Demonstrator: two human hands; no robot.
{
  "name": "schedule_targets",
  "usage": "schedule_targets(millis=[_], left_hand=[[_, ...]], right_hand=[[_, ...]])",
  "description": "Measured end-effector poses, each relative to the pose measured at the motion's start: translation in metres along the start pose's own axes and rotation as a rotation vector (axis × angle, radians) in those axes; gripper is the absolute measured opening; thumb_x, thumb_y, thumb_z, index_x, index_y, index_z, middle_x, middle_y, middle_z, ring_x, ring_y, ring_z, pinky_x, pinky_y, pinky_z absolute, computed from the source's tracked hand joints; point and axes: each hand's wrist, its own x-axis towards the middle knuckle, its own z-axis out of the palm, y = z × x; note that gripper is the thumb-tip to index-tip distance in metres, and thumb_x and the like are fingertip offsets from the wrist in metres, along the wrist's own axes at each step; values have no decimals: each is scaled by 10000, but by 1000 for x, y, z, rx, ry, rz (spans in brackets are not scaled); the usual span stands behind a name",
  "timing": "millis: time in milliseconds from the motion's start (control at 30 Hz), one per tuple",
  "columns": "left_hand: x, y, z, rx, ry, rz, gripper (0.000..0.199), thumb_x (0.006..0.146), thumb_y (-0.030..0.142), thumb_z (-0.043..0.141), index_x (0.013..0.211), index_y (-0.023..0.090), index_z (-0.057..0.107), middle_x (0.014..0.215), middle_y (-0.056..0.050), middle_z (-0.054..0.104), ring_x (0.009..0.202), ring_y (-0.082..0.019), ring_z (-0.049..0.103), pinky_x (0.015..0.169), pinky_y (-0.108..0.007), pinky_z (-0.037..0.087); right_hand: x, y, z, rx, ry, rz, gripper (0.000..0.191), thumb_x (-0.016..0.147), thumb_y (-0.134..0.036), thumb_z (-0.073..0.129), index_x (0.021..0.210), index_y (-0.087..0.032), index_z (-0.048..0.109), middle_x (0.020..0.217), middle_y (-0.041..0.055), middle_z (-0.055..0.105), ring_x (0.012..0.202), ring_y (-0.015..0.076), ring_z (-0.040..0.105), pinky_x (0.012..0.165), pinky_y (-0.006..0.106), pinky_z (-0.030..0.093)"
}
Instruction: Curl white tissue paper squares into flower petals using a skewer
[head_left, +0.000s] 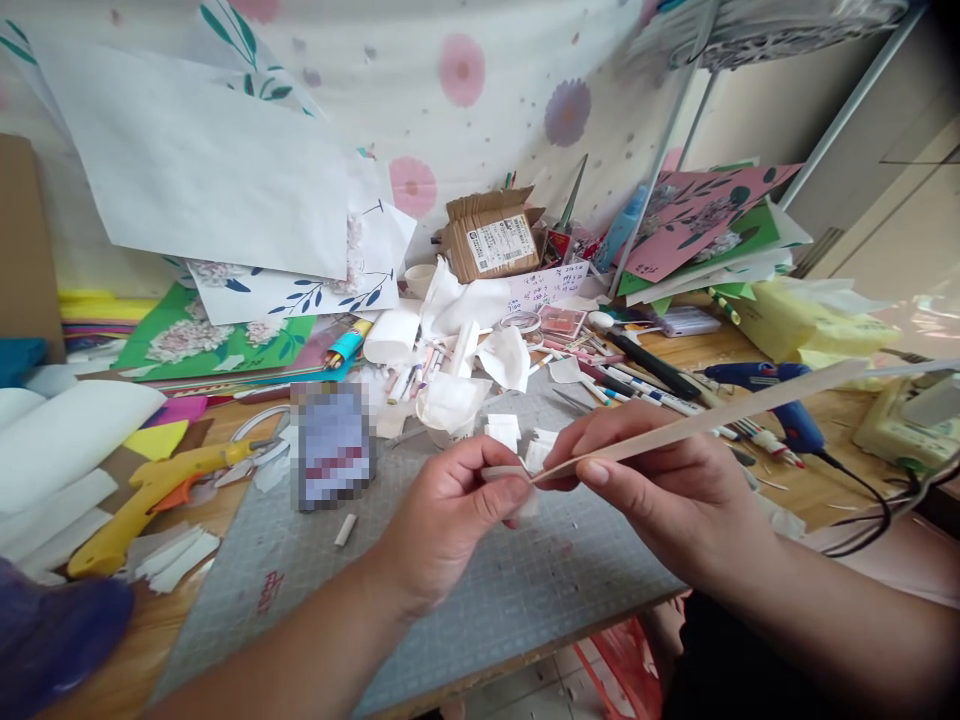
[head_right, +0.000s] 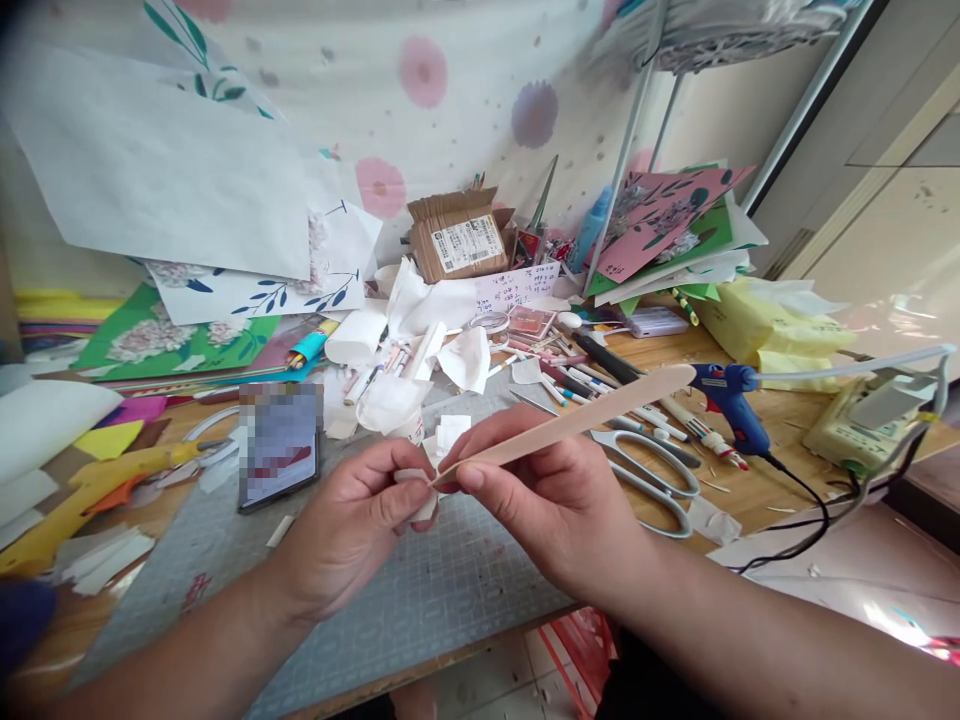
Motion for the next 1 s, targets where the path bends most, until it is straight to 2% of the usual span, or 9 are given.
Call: schedule_targets(millis=[133, 300, 467, 1000], left_hand=[[0, 2, 4, -135, -9, -32, 206, 766, 310, 749, 708, 154, 627, 577, 32, 551, 573, -85, 476, 566, -205, 379], [0, 1, 1, -214, -94, -70, 183, 808, 285, 716, 725, 145, 633, 649, -5, 636, 610, -106, 567, 592, -218, 435], [0, 1, 0, -241, -96, -105, 203, 790, 297, 741, 718, 142, 634, 632, -4, 650, 590, -108, 590, 574, -213, 457], [0, -1, 0, -247, -107, -98, 168, 798, 253, 736, 717, 137, 645, 636, -6, 665, 593, -104, 611, 574, -201, 480]], right_hand=[[0, 3, 0, 25, 38, 9, 51, 895, -183, 635, 899, -222, 668, 876, 13, 701, 800, 141, 693, 747, 252, 566], [1, 0, 0, -51, 21, -22, 82, 886, -142, 628, 897, -215, 665, 867, 28, 718, 796, 151, 695, 713, 257, 577], [1, -6, 1, -69, -21, -41, 121, 870, -110, 632, 917, -218, 661, 850, 31, 716, 820, 166, 708, 703, 262, 591], [-2, -7, -1, -257, -22, -108, 102, 858, -130, 650, 910, -218, 648, 832, 40, 730, 813, 194, 720, 624, 271, 592]])
